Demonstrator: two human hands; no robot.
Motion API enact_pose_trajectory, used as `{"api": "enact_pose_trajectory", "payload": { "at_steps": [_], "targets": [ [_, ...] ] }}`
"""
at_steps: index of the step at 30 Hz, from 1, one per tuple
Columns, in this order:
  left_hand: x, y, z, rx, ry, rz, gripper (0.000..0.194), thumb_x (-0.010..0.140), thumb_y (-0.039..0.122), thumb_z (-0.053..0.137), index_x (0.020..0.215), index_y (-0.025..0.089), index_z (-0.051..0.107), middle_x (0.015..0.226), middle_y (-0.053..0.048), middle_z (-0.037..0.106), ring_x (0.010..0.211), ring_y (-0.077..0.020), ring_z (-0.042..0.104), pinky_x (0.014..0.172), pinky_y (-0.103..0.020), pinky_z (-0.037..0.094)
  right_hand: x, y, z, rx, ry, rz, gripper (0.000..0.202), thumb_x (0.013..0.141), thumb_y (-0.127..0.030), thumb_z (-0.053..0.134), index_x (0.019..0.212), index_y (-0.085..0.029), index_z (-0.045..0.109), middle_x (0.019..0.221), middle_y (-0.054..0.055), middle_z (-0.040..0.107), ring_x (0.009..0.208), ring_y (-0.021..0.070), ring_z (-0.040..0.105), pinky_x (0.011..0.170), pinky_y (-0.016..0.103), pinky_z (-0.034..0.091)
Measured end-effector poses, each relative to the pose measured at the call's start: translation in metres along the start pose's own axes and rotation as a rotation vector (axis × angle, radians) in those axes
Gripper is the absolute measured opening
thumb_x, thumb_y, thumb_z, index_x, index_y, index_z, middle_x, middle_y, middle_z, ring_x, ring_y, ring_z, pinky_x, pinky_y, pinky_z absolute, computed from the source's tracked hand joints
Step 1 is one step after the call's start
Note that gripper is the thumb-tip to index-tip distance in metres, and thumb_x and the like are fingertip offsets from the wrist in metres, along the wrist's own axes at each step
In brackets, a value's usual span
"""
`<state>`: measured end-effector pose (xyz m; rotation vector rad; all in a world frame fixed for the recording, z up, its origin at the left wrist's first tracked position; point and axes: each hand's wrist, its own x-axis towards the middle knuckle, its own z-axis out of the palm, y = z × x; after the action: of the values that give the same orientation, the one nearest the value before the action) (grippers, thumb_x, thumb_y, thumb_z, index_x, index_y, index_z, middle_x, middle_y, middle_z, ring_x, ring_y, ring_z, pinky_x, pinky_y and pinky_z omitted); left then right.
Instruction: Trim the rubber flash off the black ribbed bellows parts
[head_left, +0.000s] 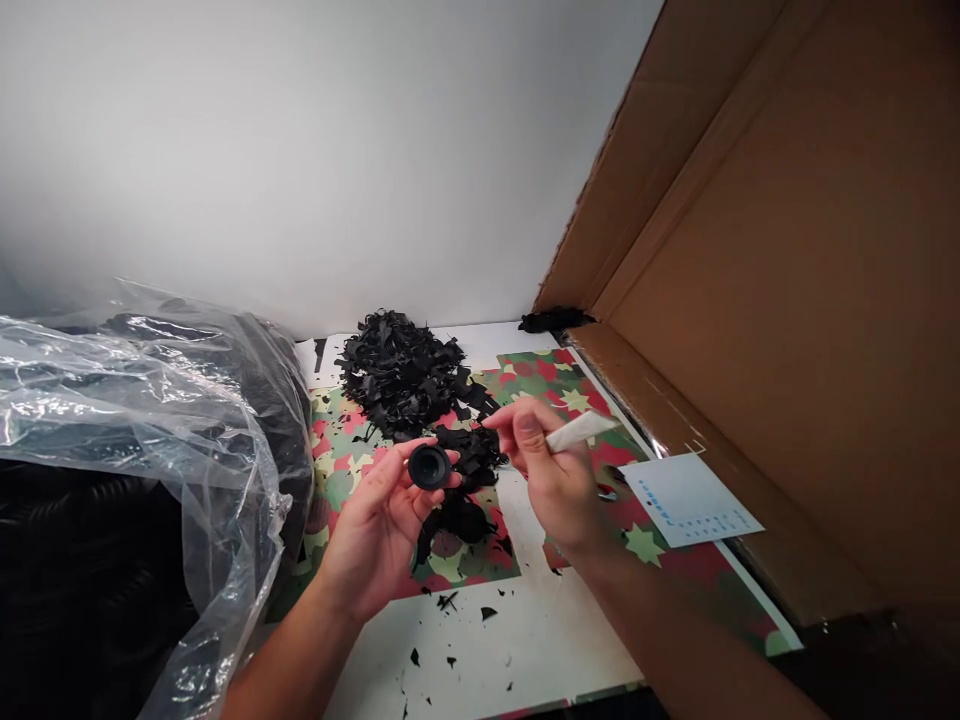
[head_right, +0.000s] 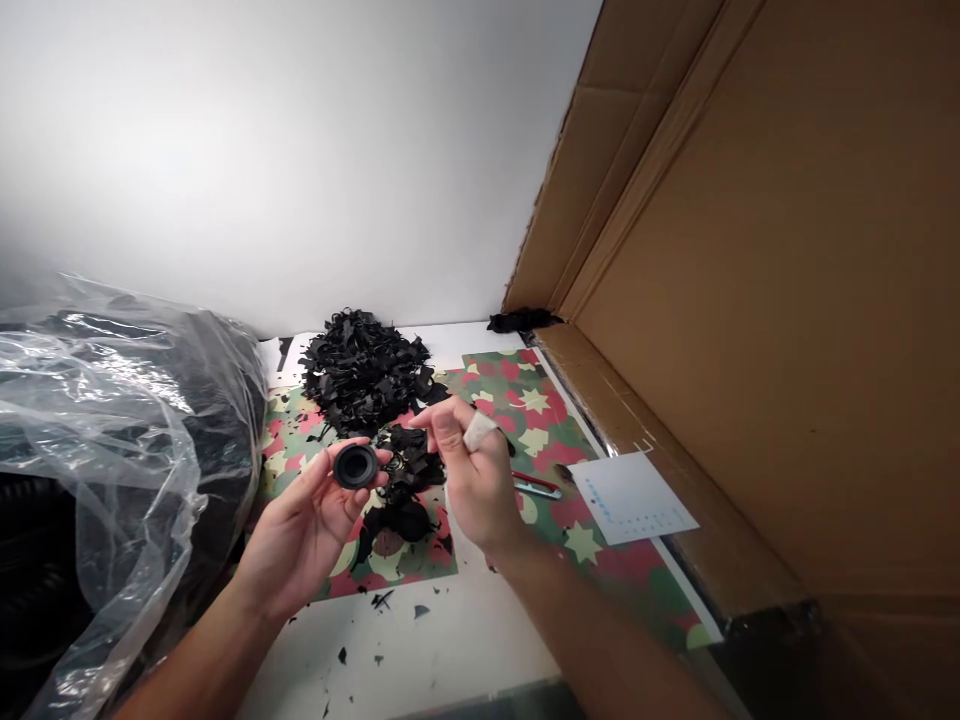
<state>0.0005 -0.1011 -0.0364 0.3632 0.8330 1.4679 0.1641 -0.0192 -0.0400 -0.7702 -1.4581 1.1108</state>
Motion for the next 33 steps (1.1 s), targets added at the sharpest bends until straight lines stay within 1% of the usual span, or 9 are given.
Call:
{"api": "enact_pose_trajectory", "payload": {
  "at_steps": [7,12,14,19,22,25,28,30,33],
  "targets": [
    [0.000,-0.001,0.000,0.029,0.004,0.040,0.032,0.075,0.036,0.090,0.097,0.015,0.080,0.097,-0.008,0.079,0.086,-0.0184,0.075,0.074,-0.021,0.061,-0.001,-0.004,0.002,-0.132,-0.088,-0.152,0.046,0.108,-0.050,0.044,0.081,-0.023,0.069,0.077,0.003,0.060,0.067,0.0159,0.056,0.061,0.031,0.046],
    [0.001,-0.002,0.002,0.109,0.044,0.079,0.036,0.071,0.036,0.093,0.100,0.020,0.079,0.091,-0.003,0.074,0.073,-0.0132,0.069,0.067,-0.021,0.058,-0.007,0.000,0.010,-0.296,-0.344,-0.343,0.022,0.097,-0.043,0.068,0.090,-0.022,0.074,0.087,0.003,0.063,0.074,0.0160,0.062,0.063,0.028,0.050],
    [0.003,-0.003,0.001,0.176,0.121,0.111,0.047,0.069,0.041,0.094,0.109,0.022,0.077,0.097,-0.003,0.075,0.074,-0.0128,0.069,0.067,-0.022,0.057,0.000,0.008,0.016,-0.393,-0.368,-0.316,0.012,0.095,-0.030,0.069,0.088,-0.022,0.074,0.086,0.003,0.063,0.072,0.0150,0.061,0.064,0.027,0.049],
    [0.009,-0.003,-0.005,0.337,0.302,0.360,0.052,0.067,0.050,0.092,0.110,0.025,0.076,0.122,-0.005,0.071,0.111,-0.0204,0.067,0.084,-0.024,0.056,0.054,0.034,0.019,-0.614,-0.253,-0.117,0.018,0.092,-0.018,0.067,0.075,-0.021,0.071,0.078,0.003,0.066,0.072,0.0179,0.061,0.068,0.029,0.046],
    [0.011,-0.004,-0.011,0.397,0.328,0.439,0.042,0.072,0.056,0.086,0.096,0.024,0.077,0.109,-0.003,0.072,0.096,-0.0166,0.066,0.082,-0.025,0.052,0.065,0.037,0.012,-0.640,-0.262,-0.086,0.006,0.092,-0.019,0.069,0.088,-0.020,0.074,0.084,0.004,0.069,0.078,0.0200,0.063,0.071,0.030,0.046],
    [0.011,-0.008,-0.015,0.421,0.310,0.462,0.048,0.077,0.065,0.077,0.065,0.019,0.069,0.090,-0.004,0.071,0.086,-0.0168,0.063,0.081,-0.027,0.050,0.039,0.029,0.000,-0.625,-0.431,-0.089,0.008,0.091,-0.029,0.075,0.088,-0.021,0.075,0.084,0.002,0.067,0.075,0.0180,0.063,0.068,0.028,0.045],
    [0.009,-0.011,-0.014,0.460,0.275,0.437,0.051,0.080,0.066,0.072,0.061,0.019,0.067,0.078,-0.005,0.069,0.082,-0.0190,0.062,0.079,-0.030,0.049,0.001,0.023,-0.012,-0.601,-0.773,-0.038,0.020,0.078,-0.033,0.089,0.086,-0.022,0.074,0.088,0.001,0.065,0.075,0.0170,0.063,0.064,0.026,0.045],
    [0.007,-0.013,-0.012,0.516,0.234,0.374,0.042,0.078,0.061,0.076,0.072,0.019,0.072,0.079,-0.004,0.070,0.081,-0.0195,0.063,0.079,-0.031,0.050,-0.015,0.022,-0.019,-0.620,-0.754,0.001,0.016,0.080,-0.029,0.086,0.087,-0.022,0.074,0.090,0.001,0.064,0.075,0.0168,0.062,0.064,0.027,0.044],
    [0.003,-0.014,-0.008,0.593,0.129,0.296,0.037,0.069,0.046,0.087,0.095,0.022,0.076,0.099,-0.006,0.075,0.098,-0.0236,0.067,0.085,-0.032,0.053,-0.017,0.020,-0.019,-0.512,-0.553,0.066,0.017,0.085,-0.037,0.080,0.090,-0.021,0.074,0.087,0.002,0.064,0.074,0.0173,0.060,0.064,0.028,0.046]
  ]
}}
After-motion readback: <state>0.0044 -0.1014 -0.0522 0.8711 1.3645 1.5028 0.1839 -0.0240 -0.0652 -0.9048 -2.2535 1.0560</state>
